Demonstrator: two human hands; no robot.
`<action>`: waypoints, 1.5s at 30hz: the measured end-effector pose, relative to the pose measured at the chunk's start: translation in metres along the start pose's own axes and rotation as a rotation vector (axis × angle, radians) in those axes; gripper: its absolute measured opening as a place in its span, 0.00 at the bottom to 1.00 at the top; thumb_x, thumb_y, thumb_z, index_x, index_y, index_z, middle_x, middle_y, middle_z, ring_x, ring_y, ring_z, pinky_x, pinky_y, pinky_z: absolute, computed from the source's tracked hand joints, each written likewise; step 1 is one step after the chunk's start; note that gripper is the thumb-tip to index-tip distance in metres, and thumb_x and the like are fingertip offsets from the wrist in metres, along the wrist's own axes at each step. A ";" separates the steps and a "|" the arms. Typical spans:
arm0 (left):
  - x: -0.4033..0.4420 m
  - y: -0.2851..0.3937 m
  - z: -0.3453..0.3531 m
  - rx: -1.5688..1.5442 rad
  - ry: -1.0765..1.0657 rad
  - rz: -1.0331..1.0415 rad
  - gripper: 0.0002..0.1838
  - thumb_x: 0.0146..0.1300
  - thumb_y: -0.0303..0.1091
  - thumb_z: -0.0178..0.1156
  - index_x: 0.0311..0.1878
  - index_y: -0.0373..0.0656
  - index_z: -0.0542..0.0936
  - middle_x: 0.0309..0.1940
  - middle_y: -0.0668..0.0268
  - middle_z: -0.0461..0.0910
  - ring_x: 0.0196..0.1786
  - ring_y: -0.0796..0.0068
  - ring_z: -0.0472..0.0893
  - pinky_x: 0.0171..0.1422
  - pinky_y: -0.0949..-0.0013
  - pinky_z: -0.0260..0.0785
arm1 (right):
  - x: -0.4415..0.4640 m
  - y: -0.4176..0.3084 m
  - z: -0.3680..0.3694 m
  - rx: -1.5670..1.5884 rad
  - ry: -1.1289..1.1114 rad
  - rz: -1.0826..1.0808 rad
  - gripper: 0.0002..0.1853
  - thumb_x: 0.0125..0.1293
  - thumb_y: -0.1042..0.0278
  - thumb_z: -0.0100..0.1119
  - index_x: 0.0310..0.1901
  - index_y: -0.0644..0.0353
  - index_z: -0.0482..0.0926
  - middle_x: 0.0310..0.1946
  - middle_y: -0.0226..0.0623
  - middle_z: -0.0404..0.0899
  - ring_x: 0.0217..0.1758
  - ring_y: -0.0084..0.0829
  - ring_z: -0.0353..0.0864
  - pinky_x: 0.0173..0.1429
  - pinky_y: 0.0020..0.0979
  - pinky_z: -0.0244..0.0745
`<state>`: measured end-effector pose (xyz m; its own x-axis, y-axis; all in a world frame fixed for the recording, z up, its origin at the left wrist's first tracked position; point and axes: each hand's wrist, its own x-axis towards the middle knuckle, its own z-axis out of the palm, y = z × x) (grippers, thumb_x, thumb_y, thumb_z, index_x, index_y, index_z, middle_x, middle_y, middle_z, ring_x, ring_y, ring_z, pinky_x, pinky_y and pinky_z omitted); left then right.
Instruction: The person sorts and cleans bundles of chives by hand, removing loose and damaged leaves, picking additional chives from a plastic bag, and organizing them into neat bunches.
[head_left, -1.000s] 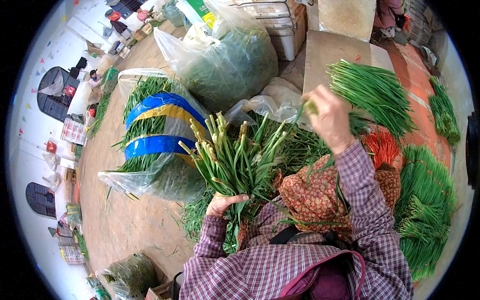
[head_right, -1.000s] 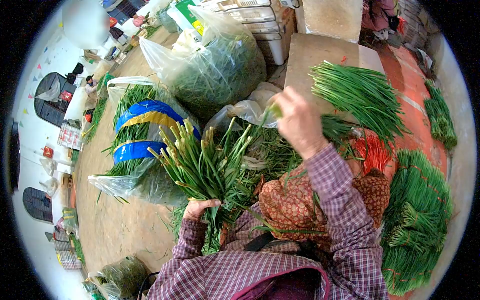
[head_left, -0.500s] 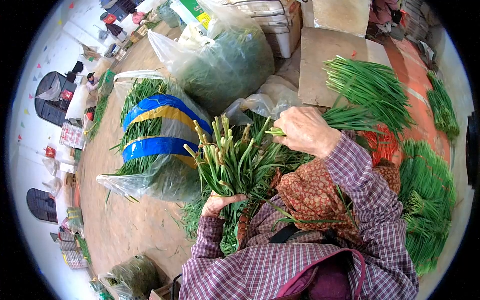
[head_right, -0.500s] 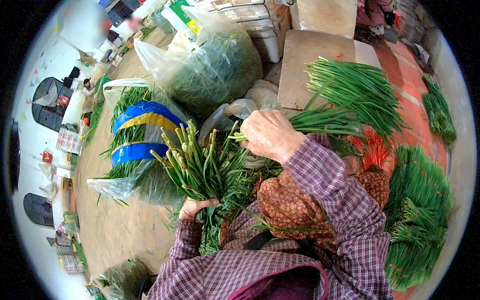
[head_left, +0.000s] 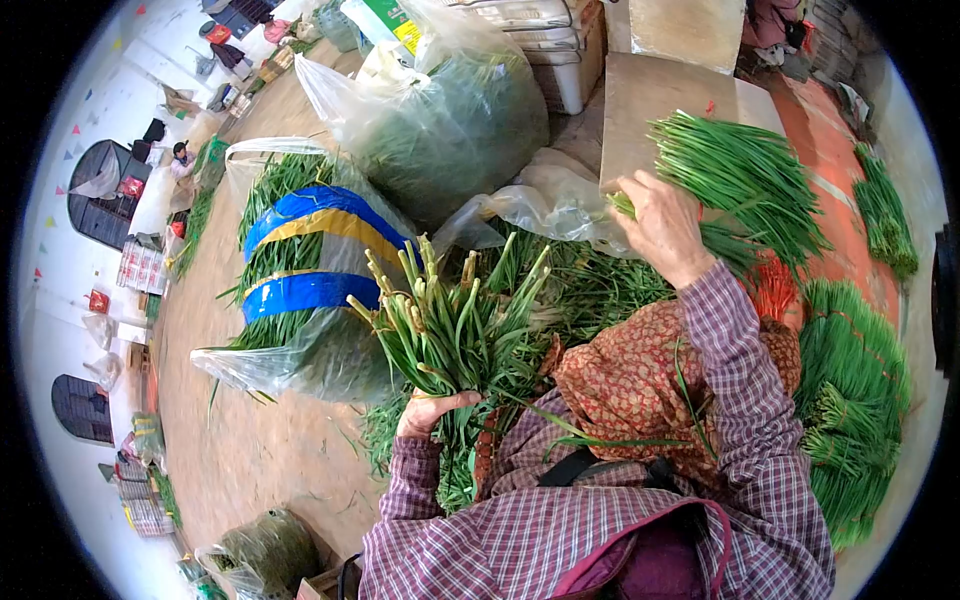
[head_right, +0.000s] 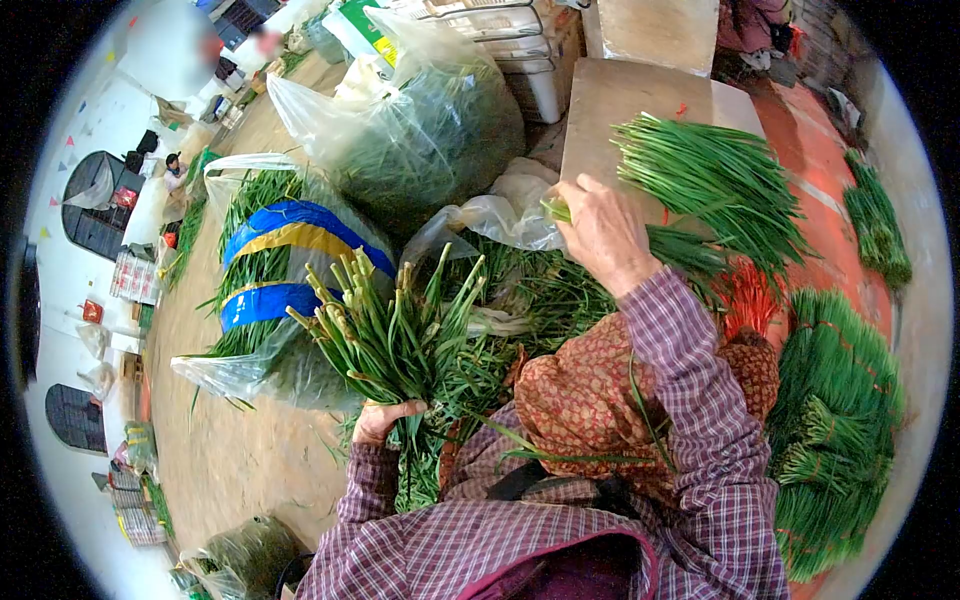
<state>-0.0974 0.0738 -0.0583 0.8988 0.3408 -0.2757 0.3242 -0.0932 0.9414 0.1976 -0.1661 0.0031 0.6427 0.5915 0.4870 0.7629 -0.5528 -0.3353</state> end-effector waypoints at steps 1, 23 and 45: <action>0.000 0.001 0.001 0.000 -0.001 -0.002 0.22 0.42 0.27 0.72 0.45 0.38 0.80 0.40 0.67 0.81 0.42 0.72 0.77 0.49 0.67 0.71 | -0.004 -0.004 -0.006 0.138 0.093 -0.101 0.10 0.60 0.66 0.61 0.37 0.64 0.79 0.30 0.37 0.77 0.27 0.27 0.78 0.29 0.30 0.75; 0.005 -0.016 -0.003 -0.089 -0.066 -0.079 0.25 0.43 0.24 0.73 0.48 0.39 0.79 0.43 0.67 0.80 0.44 0.75 0.78 0.50 0.69 0.73 | -0.006 -0.034 -0.006 0.128 0.116 0.039 0.09 0.51 0.67 0.68 0.32 0.59 0.79 0.29 0.35 0.75 0.28 0.33 0.80 0.30 0.32 0.76; -0.009 -0.009 -0.002 -0.162 0.052 -0.053 0.16 0.43 0.31 0.70 0.37 0.36 0.82 0.32 0.65 0.82 0.34 0.71 0.79 0.41 0.68 0.71 | -0.002 0.015 -0.002 0.233 -0.064 0.225 0.26 0.59 0.62 0.64 0.55 0.67 0.71 0.40 0.45 0.80 0.34 0.32 0.81 0.42 0.33 0.80</action>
<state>-0.1093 0.0730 -0.0635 0.8639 0.3898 -0.3190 0.3149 0.0765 0.9460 0.2075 -0.1767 -0.0017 0.7942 0.5098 0.3307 0.5925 -0.5290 -0.6076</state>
